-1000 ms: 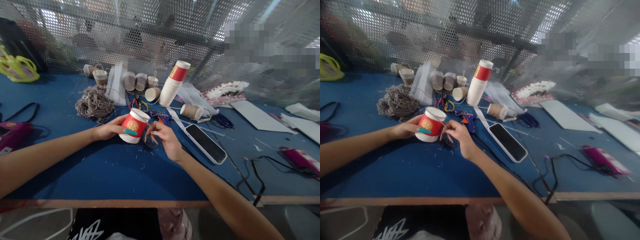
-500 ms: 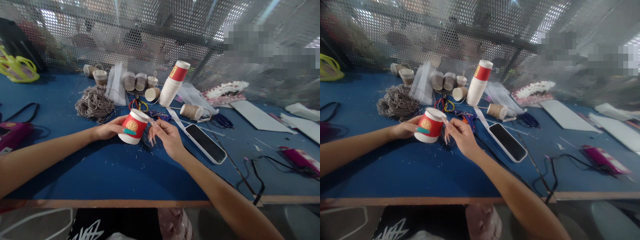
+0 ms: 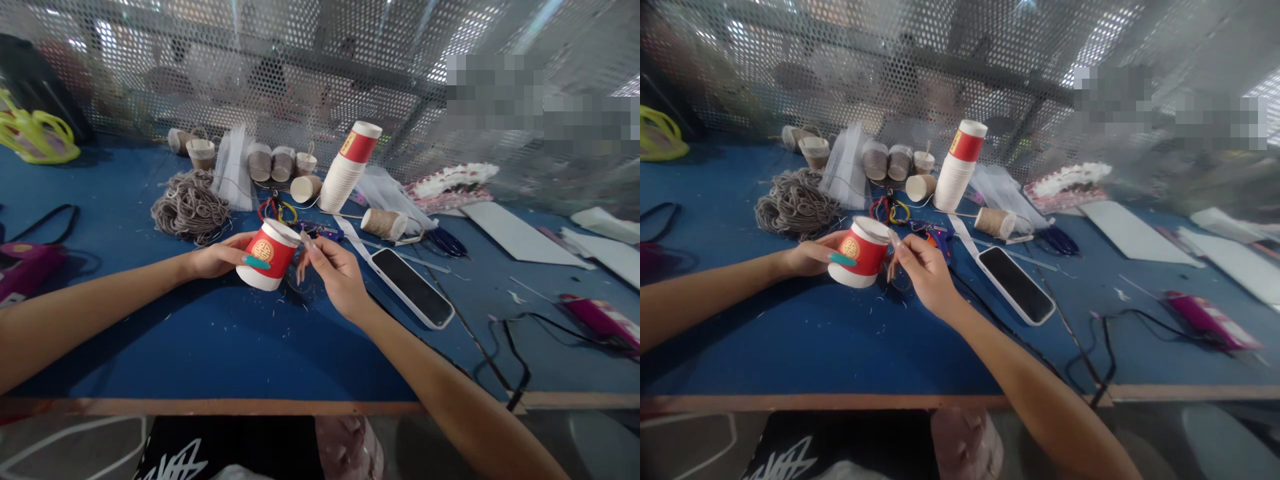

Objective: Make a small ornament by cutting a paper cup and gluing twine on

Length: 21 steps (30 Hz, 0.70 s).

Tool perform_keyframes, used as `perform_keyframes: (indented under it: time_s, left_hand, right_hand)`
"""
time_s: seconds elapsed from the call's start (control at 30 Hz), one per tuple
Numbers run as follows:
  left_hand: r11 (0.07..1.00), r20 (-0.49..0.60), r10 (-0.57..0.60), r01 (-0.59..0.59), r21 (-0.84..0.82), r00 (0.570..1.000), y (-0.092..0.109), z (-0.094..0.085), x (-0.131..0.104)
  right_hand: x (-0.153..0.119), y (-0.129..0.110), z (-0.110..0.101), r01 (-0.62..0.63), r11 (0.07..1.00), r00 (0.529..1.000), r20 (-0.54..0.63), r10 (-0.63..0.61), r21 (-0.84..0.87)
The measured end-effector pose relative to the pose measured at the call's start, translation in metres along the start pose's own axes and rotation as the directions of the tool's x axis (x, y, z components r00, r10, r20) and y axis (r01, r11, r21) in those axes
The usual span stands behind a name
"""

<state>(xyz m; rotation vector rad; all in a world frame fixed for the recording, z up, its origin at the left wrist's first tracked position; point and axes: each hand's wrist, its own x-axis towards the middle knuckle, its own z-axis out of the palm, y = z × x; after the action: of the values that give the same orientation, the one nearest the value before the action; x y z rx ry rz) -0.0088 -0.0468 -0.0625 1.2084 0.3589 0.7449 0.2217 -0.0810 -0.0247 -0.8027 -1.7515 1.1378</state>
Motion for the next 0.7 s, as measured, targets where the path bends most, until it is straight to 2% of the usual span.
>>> perform_keyframes:
  time_s: [0.23,0.4,0.7]
  left_hand:
    - [0.996,0.04,-0.044,0.047,-0.077,0.998,-0.003,0.005,-0.004]
    - [0.984,0.015,-0.078,0.079,-0.162,0.997,-0.01,0.008,-0.007]
    - [0.993,-0.026,-0.09,0.088,-0.079,0.996,-0.009,0.017,-0.007]
  right_hand:
    - [-0.002,-0.005,0.003,0.024,1.0,1.0,0.004,-0.024,-0.02]
    - [-0.003,-0.009,0.005,0.068,0.997,0.998,-0.017,-0.068,-0.027]
    - [-0.005,-0.011,0.006,0.084,0.996,0.996,-0.004,-0.084,0.006]
